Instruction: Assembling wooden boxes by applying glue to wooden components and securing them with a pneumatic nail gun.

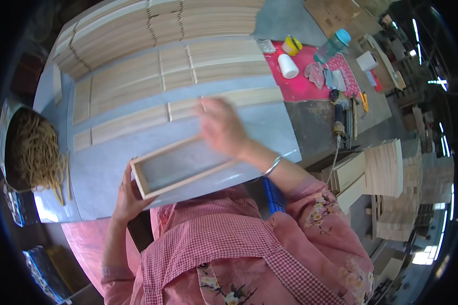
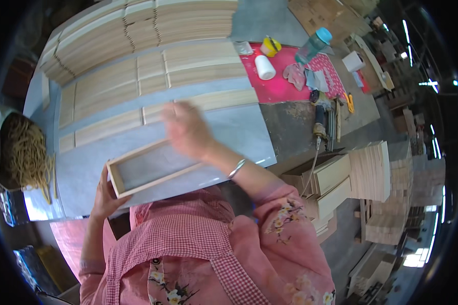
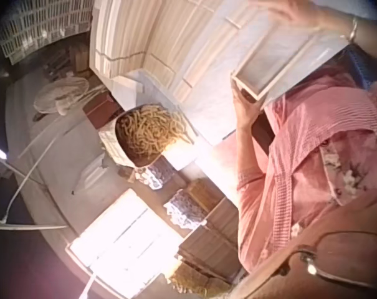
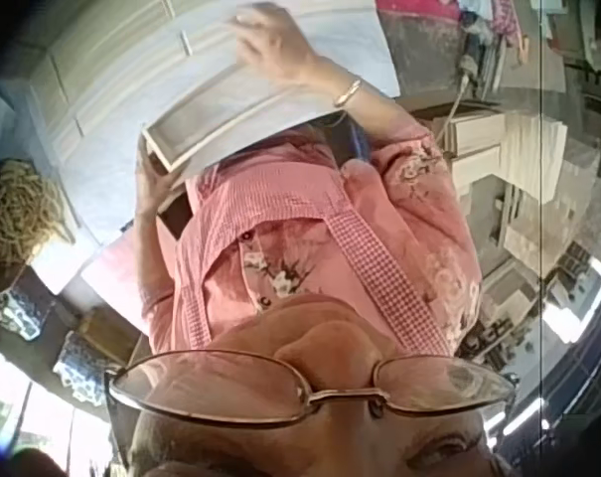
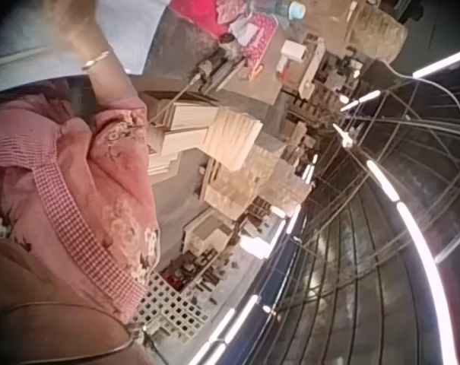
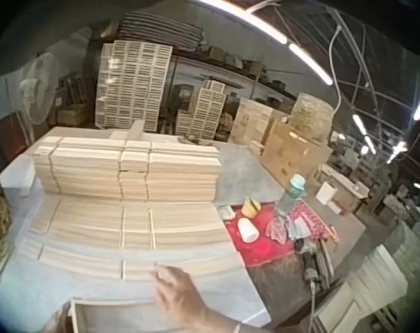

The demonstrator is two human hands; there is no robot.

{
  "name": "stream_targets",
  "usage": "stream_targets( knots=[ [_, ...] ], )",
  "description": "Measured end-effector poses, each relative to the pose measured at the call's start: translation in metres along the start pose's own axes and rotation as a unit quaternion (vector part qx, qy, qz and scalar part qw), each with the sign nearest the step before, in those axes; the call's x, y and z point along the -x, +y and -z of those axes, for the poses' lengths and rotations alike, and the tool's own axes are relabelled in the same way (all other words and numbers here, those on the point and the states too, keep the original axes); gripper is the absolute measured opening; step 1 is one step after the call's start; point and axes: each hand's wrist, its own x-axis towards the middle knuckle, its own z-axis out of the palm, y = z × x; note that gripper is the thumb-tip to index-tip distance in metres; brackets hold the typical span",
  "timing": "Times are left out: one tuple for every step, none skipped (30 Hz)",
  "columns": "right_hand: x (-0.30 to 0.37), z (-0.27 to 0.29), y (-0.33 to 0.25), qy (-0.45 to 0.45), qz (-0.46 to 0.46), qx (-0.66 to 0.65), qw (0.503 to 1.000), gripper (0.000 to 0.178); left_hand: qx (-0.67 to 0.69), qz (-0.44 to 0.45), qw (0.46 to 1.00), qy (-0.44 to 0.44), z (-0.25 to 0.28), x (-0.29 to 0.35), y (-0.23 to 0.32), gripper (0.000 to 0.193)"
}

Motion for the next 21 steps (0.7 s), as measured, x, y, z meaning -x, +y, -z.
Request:
stream_targets(
  knots=[
    [0.008,0.019,0.038,0.038,-0.052,0.007,0.998,0.039,-0.007,-0.009,1.0,0.005,0.0,0.005,0.002,0.113],
    [0.02,0.027,0.088,0.138,-0.064,0.087,0.985,0.037,-0.015,-0.017,1.0,0.012,0.001,0.006,0.004,0.113],
    [0.022,0.054,0.124,0.18,-0.101,0.115,0.972,0.036,-0.022,-0.02,0.999,0.022,0.002,0.007,0.005,0.113],
    [0.034,0.082,0.173,0.168,-0.15,0.176,0.958,0.032,-0.027,-0.022,0.999,0.022,0.003,0.002,0.009,0.113],
    [0.043,0.101,0.204,0.147,-0.247,0.297,0.911,0.029,-0.039,-0.039,0.998,0.014,0.003,-0.001,0.011,0.112],
    [0.057,0.121,0.24,0.143,-0.252,0.349,0.891,0.029,-0.049,-0.053,0.997,0.011,0.002,0.0,0.015,0.111],
    [0.074,0.146,0.286,0.135,-0.188,0.406,0.884,0.033,-0.061,-0.065,0.996,0.01,0.001,0.0,0.019,0.11],
    [0.104,0.153,0.318,0.077,-0.247,0.483,0.837,0.028,-0.076,-0.065,0.995,0.019,0.001,0.006,0.024,0.109],
    [0.103,0.15,0.326,0.069,-0.216,0.445,0.866,0.028,0.0,-0.003,1.0,0.017,-0.002,0.009,0.028,0.103],
    [0.104,0.153,0.329,0.066,-0.216,0.41,0.884,0.028,-0.075,-0.004,0.997,0.025,-0.003,0.009,0.026,0.1],
    [0.107,0.159,0.329,0.06,-0.215,0.366,0.904,0.027,-0.09,-0.007,0.996,0.026,-0.001,0.009,0.022,0.097],
    [0.112,0.168,0.326,0.048,-0.212,0.323,0.921,0.027,-0.107,-0.031,0.993,0.034,-0.003,0.01,0.024,0.098],
    [0.119,0.183,0.32,0.036,-0.213,0.293,0.931,0.026,-0.065,-0.002,0.998,0.015,-0.004,0.012,0.008,0.1],
    [0.121,0.191,0.317,0.023,-0.217,0.272,0.937,0.026,-0.073,-0.034,0.996,0.031,-0.009,0.013,0.005,0.101],
    [0.122,0.193,0.32,0.012,-0.228,0.258,0.939,0.025,-0.083,-0.071,0.993,0.038,-0.01,0.014,0.004,0.102],
    [0.124,0.196,0.323,0.003,-0.245,0.255,0.935,0.025,-0.083,-0.057,0.993,0.061,-0.007,0.013,0.009,0.102],
    [0.12,0.19,0.332,-0.006,-0.264,0.258,0.929,0.025,-0.061,0.004,0.997,0.039,-0.004,0.015,0.016,0.102],
    [0.117,0.188,0.339,-0.014,-0.294,0.274,0.916,0.024,-0.03,0.054,0.998,0.0,-0.004,0.015,0.022,0.102],
    [0.115,0.188,0.345,-0.022,-0.331,0.299,0.895,0.024,-0.042,0.043,0.998,0.019,-0.003,0.015,0.028,0.101],
    [0.172,0.224,0.394,0.032,-0.134,0.436,0.889,0.032,-0.042,0.002,0.999,-0.002,0.002,0.001,0.024,0.099],
    [0.192,0.254,0.36,0.026,-0.152,0.46,0.874,0.032,-0.073,-0.042,0.996,0.013,0.004,-0.004,0.016,0.098]
  ],
)
